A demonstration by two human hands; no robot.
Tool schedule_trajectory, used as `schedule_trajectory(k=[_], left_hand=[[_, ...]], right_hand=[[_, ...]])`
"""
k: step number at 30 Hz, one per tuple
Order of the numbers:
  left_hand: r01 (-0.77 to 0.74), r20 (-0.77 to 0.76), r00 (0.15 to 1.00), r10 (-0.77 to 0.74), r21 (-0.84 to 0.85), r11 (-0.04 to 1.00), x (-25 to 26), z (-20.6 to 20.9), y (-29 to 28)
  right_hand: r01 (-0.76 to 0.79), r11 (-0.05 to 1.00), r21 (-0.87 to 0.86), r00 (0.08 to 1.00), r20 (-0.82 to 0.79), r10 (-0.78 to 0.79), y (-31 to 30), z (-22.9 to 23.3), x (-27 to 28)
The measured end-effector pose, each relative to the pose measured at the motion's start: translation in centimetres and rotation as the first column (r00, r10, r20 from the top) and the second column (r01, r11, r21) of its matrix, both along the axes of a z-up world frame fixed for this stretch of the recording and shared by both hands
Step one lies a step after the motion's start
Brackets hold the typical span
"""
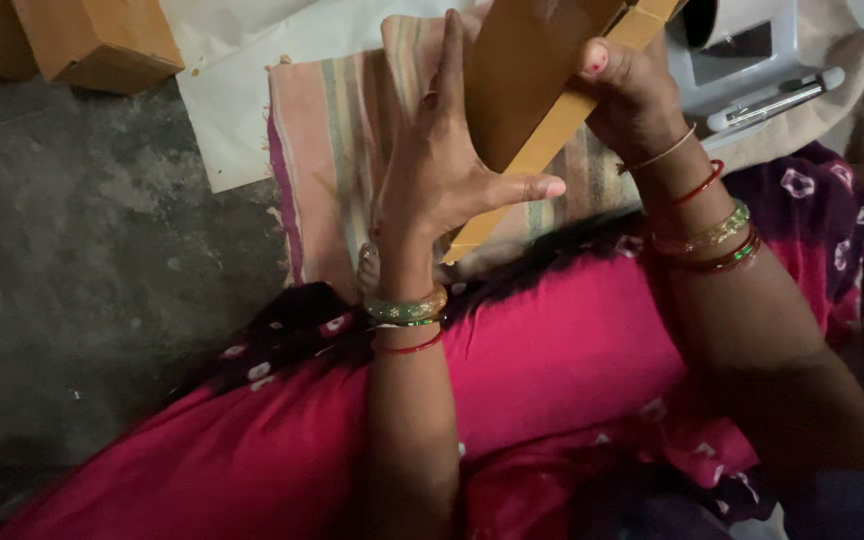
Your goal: The person sits on the floor and seals small cardboard boxes using clear packing tape. They fold the box flaps, apply tape to the seams, and press the tape down to secure the closure.
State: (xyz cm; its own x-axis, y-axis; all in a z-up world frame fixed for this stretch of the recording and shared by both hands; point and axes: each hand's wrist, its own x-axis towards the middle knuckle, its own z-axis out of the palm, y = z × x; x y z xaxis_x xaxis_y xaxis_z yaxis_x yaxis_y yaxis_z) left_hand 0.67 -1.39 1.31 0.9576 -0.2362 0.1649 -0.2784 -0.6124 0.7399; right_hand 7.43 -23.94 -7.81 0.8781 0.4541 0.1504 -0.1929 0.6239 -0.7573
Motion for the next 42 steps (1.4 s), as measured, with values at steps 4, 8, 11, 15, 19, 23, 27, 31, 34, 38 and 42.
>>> schedule_trajectory(k=[4,8,11,15,19,23,27,31,34,38,42], left_hand=[[-0.012,-0.073,0.997,0.015,0.031,0.999,0.2,0.1,-0.1],[-0.03,-0.025,0.999,0.031,0.043,0.999,0.1,0.3,-0.1],[-0.084,-0.044,0.995,0.088,0.08,0.993,-0.1,0.2,-0.2],[-0.187,0.025,0.982,0.187,-0.005,0.982,0.0,-0.3,-1.0],[-0.6,0.271,0.795,0.542,0.222,0.769,0.4,-1.1,-2.9],[-0.634,0.365,0.757,0.542,0.209,0.745,0.0,-1.6,-4.0],[-0.306,0.124,0.91,0.395,-0.44,0.844,0.1,-1.3,-3.0],[-0.22,0.028,0.957,0.29,-0.585,0.78,0.5,-0.8,-1.6],[-0.145,0.158,0.958,0.24,-0.453,0.88,0.5,-1.3,-1.2],[-0.034,0.149,0.975,0.167,-0.64,0.768,1.6,-2.4,-1.1],[0.053,0.166,0.981,0.1,-0.727,0.685,2.8,-2.2,-0.1]], right_hand=[[0.033,0.999,-0.009,0.996,0.082,-0.032,0.0,0.3,0.1],[0.063,0.996,0.068,0.995,0.072,-0.068,0.2,0.7,0.3],[0.11,0.994,0.026,0.991,0.076,-0.111,0.1,1.1,0.3],[0.211,0.976,0.059,0.972,0.09,-0.215,1.5,2.2,0.7],[0.419,0.895,-0.155,0.888,0.275,-0.368,3.8,3.4,0.0],[0.528,0.798,-0.29,0.84,0.319,-0.44,4.3,3.9,-0.5],[0.381,0.913,-0.149,0.921,0.146,-0.36,3.0,3.8,0.6],[0.325,0.933,-0.152,0.93,0.228,-0.287,2.7,3.8,0.9],[0.317,0.943,-0.104,0.903,0.337,-0.266,2.9,3.8,0.1],[0.278,0.961,-0.006,0.93,0.254,-0.267,2.7,4.2,-0.1],[0.333,0.938,-0.093,0.875,0.402,-0.271,2.3,5.1,-0.1]])
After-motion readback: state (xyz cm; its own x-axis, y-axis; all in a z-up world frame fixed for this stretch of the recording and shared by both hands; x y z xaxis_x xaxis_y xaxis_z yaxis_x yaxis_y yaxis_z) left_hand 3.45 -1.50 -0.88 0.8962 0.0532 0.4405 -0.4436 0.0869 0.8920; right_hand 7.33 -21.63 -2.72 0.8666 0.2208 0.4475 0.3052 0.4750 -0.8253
